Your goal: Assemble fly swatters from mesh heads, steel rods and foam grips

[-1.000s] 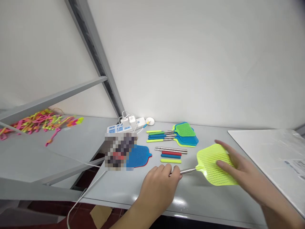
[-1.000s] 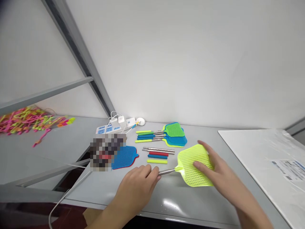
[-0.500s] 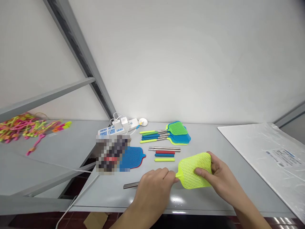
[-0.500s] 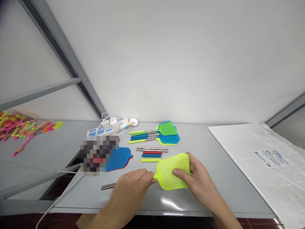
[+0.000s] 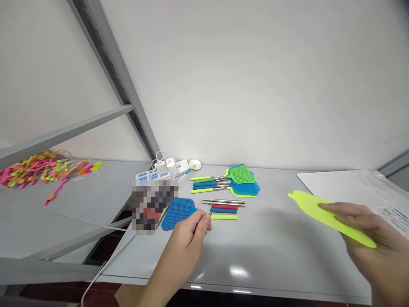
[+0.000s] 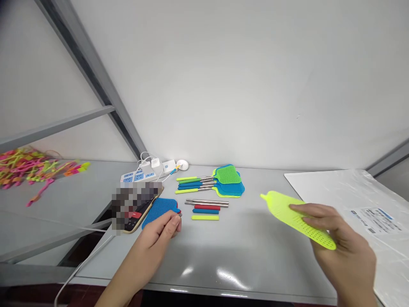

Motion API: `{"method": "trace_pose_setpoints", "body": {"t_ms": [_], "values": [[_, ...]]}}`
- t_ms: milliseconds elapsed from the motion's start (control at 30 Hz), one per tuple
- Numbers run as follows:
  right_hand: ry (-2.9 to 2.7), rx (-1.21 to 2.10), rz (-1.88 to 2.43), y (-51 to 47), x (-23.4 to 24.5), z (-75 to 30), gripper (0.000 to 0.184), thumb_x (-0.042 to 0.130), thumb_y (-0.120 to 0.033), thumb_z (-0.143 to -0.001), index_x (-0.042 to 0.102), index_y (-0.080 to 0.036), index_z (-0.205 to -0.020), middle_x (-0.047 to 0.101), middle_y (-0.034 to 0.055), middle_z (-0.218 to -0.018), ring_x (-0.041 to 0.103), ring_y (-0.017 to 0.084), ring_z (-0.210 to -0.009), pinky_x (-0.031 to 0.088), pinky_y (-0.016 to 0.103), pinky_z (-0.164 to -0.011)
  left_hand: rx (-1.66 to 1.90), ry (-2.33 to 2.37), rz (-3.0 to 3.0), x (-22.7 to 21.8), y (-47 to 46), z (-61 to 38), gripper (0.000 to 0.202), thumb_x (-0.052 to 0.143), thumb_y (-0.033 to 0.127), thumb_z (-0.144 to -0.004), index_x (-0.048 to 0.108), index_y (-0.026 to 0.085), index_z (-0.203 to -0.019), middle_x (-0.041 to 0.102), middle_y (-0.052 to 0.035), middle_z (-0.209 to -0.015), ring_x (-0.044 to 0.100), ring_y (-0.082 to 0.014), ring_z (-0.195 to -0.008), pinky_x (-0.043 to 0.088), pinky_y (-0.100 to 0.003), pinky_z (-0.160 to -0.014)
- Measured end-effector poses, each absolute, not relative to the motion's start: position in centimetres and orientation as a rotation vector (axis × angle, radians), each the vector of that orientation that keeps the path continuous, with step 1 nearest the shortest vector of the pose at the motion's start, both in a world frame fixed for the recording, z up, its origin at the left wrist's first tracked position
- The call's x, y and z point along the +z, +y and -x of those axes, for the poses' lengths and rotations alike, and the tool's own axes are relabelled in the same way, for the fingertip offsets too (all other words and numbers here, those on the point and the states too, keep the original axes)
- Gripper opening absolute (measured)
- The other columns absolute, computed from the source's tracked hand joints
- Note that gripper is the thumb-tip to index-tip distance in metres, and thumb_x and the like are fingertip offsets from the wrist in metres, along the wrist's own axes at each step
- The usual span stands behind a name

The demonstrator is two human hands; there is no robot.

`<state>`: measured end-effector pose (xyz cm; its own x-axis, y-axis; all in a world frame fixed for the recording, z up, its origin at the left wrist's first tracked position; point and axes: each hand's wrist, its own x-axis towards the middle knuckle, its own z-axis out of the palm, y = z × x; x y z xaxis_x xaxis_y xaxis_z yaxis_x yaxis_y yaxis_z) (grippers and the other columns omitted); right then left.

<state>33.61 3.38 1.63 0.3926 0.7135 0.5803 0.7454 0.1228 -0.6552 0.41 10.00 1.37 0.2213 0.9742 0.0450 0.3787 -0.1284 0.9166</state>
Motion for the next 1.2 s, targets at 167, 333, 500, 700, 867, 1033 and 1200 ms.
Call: {"method": "trace_pose_setpoints", "body": {"t_ms": [167,333,500,700,867,1033,1200], "values": [[-1.462,0.087,1.664,4.7,-1.6,-32.7,0.024,0.069,-0.044,-0.083,0.062,-0.029,-0.100,0.071,0.0022,-0.089,0.068,0.025,-0.082,0.054,0.038,-0.072,1.080,0.984,-1.041,1.4,10.3,-1.5,0.048,0.054,0.055,-0.090,0.041,0.020,-0.061,0.023,0.0074,-0.055,0.016,-0.0091,-0.048,0.015,-0.022,-0.045],[-1.418,0.369,1.734,5.6,-3.1,-30.7,0.040,0.064,-0.051,-0.085,0.054,-0.027,-0.115,0.071,0.0050,-0.105,0.069,0.024,-0.094,0.056,0.030,-0.067,1.391,0.674,-0.350,1.0,11.2,-0.6,0.048,0.052,0.045,-0.087,0.030,0.021,-0.052,0.013,0.0083,-0.051,0.006,-0.0084,-0.043,0.012,-0.025,-0.041],[-1.552,0.585,1.920,6.8,-4.2,-30.3,0.048,0.056,-0.057,-0.088,0.047,-0.030,-0.127,0.072,0.0055,-0.103,0.071,0.025,-0.086,0.055,0.035,-0.067,1.558,0.526,-0.038,-0.3,11.7,0.7,0.041,0.050,0.038,-0.084,0.029,0.020,-0.053,0.008,0.0076,-0.053,0.008,-0.0095,-0.044,0.013,-0.026,-0.041],[-1.776,0.450,2.003,8.3,-8.0,-32.2,0.048,0.050,-0.057,-0.090,0.050,-0.024,-0.126,0.068,0.0087,-0.097,0.068,0.028,-0.084,0.053,0.043,-0.071,1.611,0.424,0.002,-1.6,12.3,-0.2,0.035,0.047,0.038,-0.088,0.039,0.019,-0.059,0.011,0.0081,-0.052,0.012,-0.0087,-0.044,0.018,-0.025,-0.041],[-1.886,-0.093,1.911,8.1,-7.2,-30.7,0.045,0.054,-0.053,-0.088,0.061,-0.021,-0.117,0.059,0.0177,-0.123,0.059,0.040,-0.107,0.048,0.058,-0.083,1.610,0.442,-0.060,-2.0,12.9,-1.9,0.040,0.048,0.047,-0.092,0.044,0.019,-0.064,0.020,0.0077,-0.053,0.021,-0.0082,-0.044,0.026,-0.023,-0.043],[-2.150,0.429,1.548,7.7,-1.5,-23.1,0.028,0.054,-0.037,-0.094,0.058,-0.028,-0.120,0.068,0.0072,-0.111,0.063,0.025,-0.099,0.052,0.038,-0.080,1.565,0.444,-0.036,-1.6,12.4,-4.6,0.043,0.047,0.054,-0.092,0.044,0.019,-0.066,0.024,0.0072,-0.055,0.027,-0.0084,-0.048,0.034,-0.023,-0.050],[-2.304,0.662,1.417,10.0,0.6,-19.7,0.017,0.046,-0.027,-0.097,0.062,-0.024,-0.093,0.072,0.0023,-0.087,0.063,0.021,-0.077,0.047,0.033,-0.069,1.573,0.472,-0.147,-1.5,11.7,-6.4,0.040,0.045,0.055,-0.092,0.051,0.020,-0.073,0.048,0.0009,-0.068,0.052,-0.0132,-0.064,0.047,-0.030,-0.064]]}}
